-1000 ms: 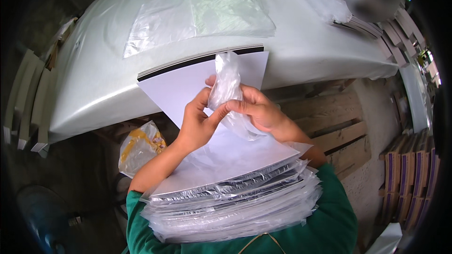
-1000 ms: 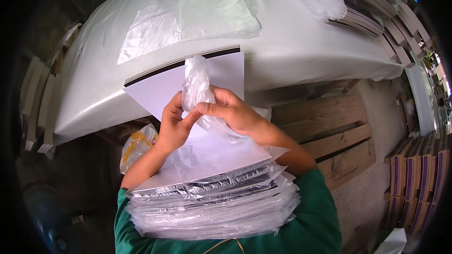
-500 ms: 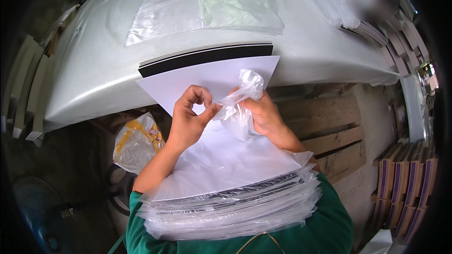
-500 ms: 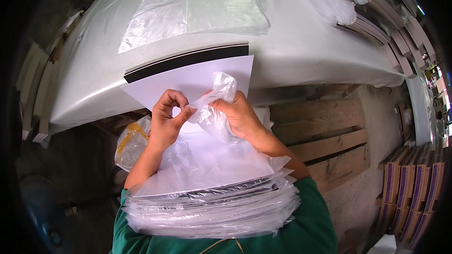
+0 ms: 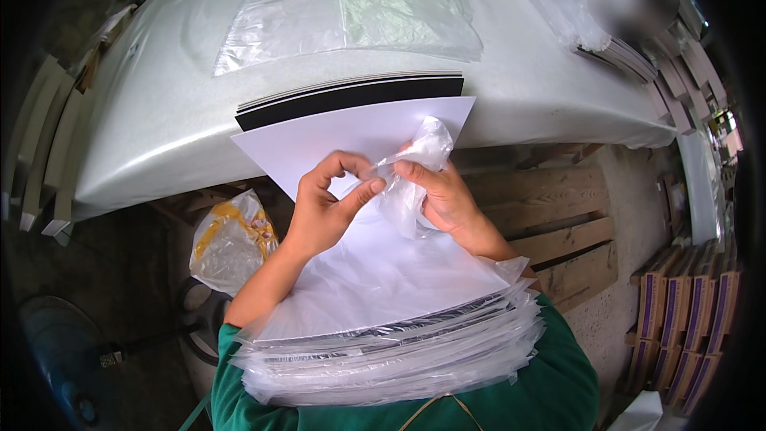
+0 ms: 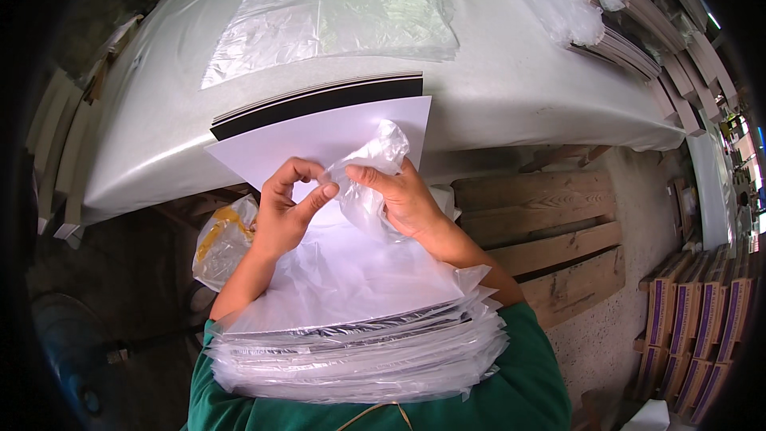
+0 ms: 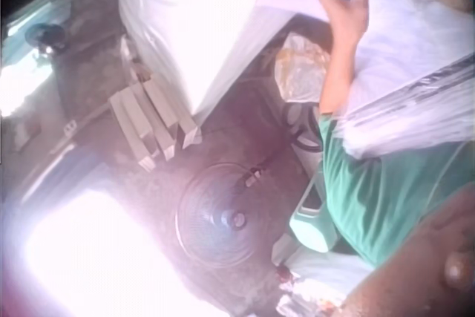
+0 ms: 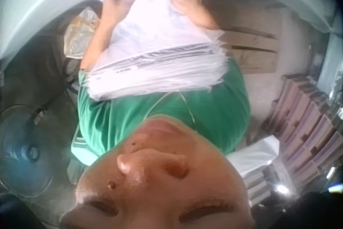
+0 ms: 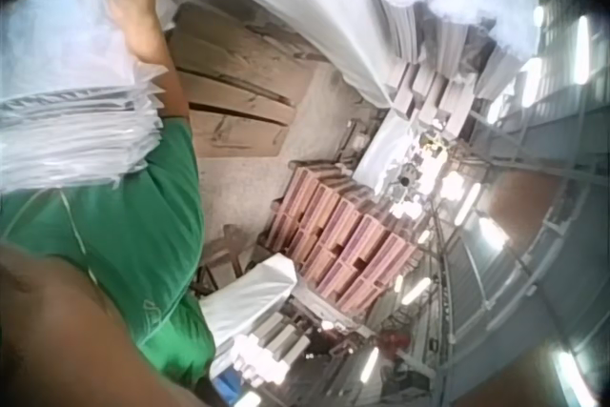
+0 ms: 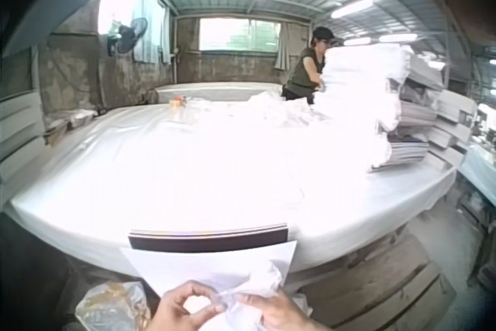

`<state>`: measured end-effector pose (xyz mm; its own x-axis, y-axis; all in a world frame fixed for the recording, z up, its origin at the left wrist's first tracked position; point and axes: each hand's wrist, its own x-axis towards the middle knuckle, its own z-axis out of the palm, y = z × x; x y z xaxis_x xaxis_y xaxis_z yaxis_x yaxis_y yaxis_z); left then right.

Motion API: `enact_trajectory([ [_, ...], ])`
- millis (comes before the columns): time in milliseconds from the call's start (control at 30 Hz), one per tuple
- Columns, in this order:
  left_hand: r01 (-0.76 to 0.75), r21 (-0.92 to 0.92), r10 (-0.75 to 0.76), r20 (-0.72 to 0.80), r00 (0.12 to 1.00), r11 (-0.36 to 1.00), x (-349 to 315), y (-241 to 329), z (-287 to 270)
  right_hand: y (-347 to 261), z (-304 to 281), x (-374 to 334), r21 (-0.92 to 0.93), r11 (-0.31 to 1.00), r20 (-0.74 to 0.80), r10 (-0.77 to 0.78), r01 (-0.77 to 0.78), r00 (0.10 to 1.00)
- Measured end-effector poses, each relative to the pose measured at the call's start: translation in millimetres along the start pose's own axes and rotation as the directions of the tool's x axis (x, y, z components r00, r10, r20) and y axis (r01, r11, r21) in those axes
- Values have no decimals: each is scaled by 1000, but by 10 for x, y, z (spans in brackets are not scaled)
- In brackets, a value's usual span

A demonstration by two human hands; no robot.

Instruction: The person removes a plastic sleeve from a stack, slides a black folder inside it by hand, and repeats this for several items before stacking the finished products on a pile.

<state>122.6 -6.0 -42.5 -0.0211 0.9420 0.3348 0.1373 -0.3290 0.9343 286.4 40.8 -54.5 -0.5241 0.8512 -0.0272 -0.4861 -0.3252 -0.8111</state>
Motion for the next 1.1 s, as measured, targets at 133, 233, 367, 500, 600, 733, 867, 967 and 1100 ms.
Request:
enact_trajectory([
  [133,-40,37,39,28,999,999,-2,-89,-43,56,-84,21,39,999,21,-11,10,1000],
  [233,-62,73,63,-14,998,995,13,-64,-9,38,-48,5,27,1000,37,-17,16,999],
  [367,-40,-28,40,13,999,999,8,-67,19,13,-30,-2,14,1000,4,19,-19,1000],
  [500,53,11,-54,95,994,999,-13,-33,-16,16,-11,-14,24,998,53,-57,56,997],
  [600,-1,18,0,58,998,1000,-7,-58,-16,3,39,-16,-56,998,-28,-20,18,999],
  [733,-107,102,106,20,994,989,6,41,54,46,-35,-20,-25,998,23,-60,60,998],
  [867,-84,150,69,98,993,985,-28,-32,5,50,-21,-16,31,1000,34,1,-2,999],
  [967,-54,127,52,24,998,990,-20,-32,40,53,-75,-35,106,994,82,8,-16,997],
  [1100,88,-298,-108,-53,993,951,-12,-21,13,12,-139,-111,14,1000,243,11,-15,970],
])
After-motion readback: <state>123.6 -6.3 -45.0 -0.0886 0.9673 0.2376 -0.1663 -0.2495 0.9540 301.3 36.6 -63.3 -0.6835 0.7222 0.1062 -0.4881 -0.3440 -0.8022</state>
